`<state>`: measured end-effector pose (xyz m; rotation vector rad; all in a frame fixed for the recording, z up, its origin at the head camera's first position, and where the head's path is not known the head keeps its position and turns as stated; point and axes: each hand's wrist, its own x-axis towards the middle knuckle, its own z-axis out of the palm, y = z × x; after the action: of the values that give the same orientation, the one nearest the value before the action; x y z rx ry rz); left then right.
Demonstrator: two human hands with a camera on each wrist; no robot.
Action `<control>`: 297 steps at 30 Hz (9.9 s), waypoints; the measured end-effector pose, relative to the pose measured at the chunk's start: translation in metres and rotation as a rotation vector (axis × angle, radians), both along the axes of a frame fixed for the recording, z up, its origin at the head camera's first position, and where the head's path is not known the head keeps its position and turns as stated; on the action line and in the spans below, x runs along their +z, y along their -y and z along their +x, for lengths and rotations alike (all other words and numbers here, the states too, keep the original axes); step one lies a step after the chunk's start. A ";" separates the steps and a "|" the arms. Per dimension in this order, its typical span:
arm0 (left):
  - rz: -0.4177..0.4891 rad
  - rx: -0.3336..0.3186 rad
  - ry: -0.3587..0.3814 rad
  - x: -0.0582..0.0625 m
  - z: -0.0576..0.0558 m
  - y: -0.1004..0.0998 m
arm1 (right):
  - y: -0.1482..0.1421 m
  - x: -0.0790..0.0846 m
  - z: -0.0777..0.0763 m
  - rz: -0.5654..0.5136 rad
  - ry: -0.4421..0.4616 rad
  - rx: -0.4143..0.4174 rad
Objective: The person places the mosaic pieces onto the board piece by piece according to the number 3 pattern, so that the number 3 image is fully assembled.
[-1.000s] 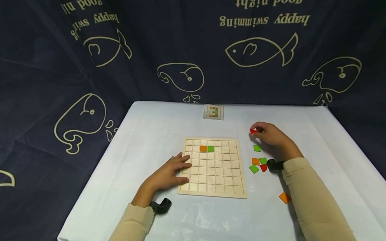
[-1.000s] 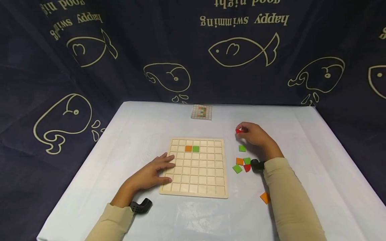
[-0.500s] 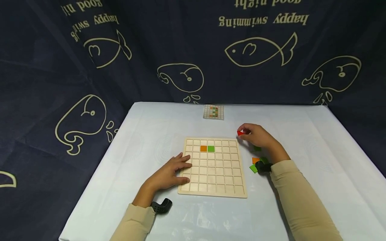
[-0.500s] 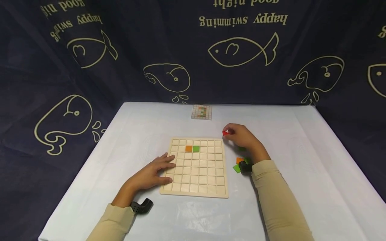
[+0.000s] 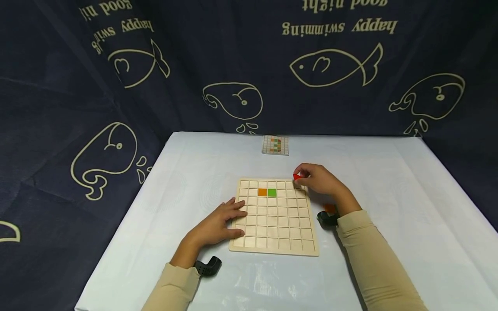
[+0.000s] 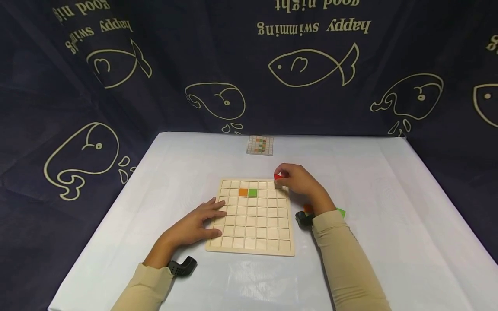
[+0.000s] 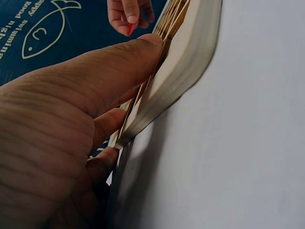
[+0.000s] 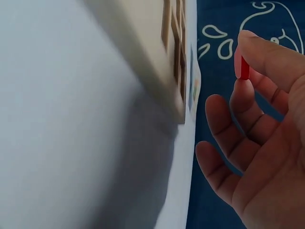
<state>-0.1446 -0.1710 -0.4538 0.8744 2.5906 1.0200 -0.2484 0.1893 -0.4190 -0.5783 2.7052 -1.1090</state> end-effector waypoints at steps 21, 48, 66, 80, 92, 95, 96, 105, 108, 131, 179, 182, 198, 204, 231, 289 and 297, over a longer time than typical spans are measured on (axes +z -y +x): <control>0.005 0.006 0.005 0.000 0.000 0.001 | 0.031 0.004 0.006 0.055 0.057 0.134; -0.002 0.001 0.001 0.002 0.000 0.000 | 0.052 -0.005 0.012 0.147 0.025 0.180; -0.008 0.002 0.000 0.000 0.000 -0.001 | 0.019 0.011 0.020 0.043 0.038 0.068; 0.005 -0.002 0.002 0.001 0.001 0.001 | -0.048 -0.001 0.038 0.025 0.086 -0.165; 0.002 0.003 0.002 -0.002 0.000 0.001 | -0.073 -0.016 0.046 0.010 0.117 -0.266; 0.000 0.003 0.001 -0.001 0.000 0.001 | -0.072 -0.019 0.047 0.003 0.124 -0.272; -0.001 0.003 0.000 -0.001 0.001 0.002 | -0.072 -0.019 0.047 0.005 0.123 -0.272; -0.003 0.002 -0.002 0.000 0.001 0.002 | -0.075 -0.020 0.050 0.047 0.065 -0.232; 0.001 0.003 0.004 0.000 0.001 0.002 | -0.076 -0.023 0.049 0.057 0.048 -0.215; 0.001 0.001 -0.001 -0.002 0.001 0.002 | -0.055 -0.011 0.051 0.042 -0.004 -0.162; -0.007 0.004 0.003 0.000 0.000 0.001 | 0.043 -0.012 0.053 0.082 -0.075 0.174; -0.004 0.004 0.002 0.000 0.000 0.001 | 0.044 -0.012 0.053 0.086 -0.081 0.173; -0.008 0.007 0.001 0.001 0.000 0.000 | 0.039 -0.003 0.054 0.059 -0.044 0.143; -0.012 0.010 -0.003 0.001 0.001 0.000 | 0.015 0.007 0.054 0.023 -0.034 0.050; 0.006 0.012 -0.003 0.001 0.001 0.000 | -0.097 0.001 0.082 0.101 0.088 -0.095; -0.014 0.010 -0.003 0.001 0.001 -0.001 | -0.095 -0.015 0.086 0.116 -0.003 -0.097; -0.010 0.011 -0.004 0.001 0.001 -0.001 | -0.088 -0.009 0.084 0.092 0.007 -0.091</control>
<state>-0.1436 -0.1702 -0.4528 0.8619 2.6039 1.0090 -0.1641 0.2776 -0.4277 -0.4405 2.7836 -0.9986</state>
